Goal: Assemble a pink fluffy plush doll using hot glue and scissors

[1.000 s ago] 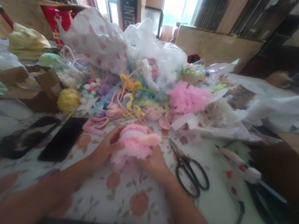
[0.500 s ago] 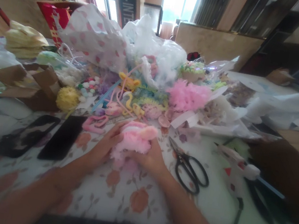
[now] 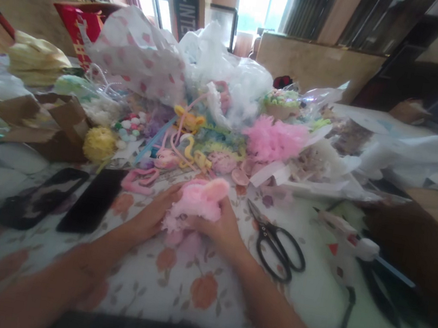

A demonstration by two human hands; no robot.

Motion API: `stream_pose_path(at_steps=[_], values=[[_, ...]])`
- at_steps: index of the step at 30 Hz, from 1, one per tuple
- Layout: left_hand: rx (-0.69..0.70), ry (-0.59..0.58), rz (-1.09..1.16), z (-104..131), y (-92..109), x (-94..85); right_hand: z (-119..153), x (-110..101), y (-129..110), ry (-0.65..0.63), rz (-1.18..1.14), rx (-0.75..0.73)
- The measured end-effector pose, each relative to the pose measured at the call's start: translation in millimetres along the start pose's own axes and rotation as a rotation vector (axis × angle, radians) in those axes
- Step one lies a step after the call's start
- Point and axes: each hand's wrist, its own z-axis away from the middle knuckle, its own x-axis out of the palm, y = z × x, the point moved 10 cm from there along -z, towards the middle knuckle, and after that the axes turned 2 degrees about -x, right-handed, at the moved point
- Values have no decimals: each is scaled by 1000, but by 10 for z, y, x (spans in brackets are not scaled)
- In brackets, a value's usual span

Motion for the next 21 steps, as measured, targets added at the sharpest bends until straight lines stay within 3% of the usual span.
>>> stream_pose_path(at_steps=[10, 14, 21], values=[[64, -45, -71, -4, 26, 6, 26, -28, 46, 21, -14, 5], [157, -76, -118, 9, 92, 5, 29, 5, -84, 2, 7, -81], [320, -151, -215, 70, 204, 20, 112, -68, -304, 101, 234, -295]])
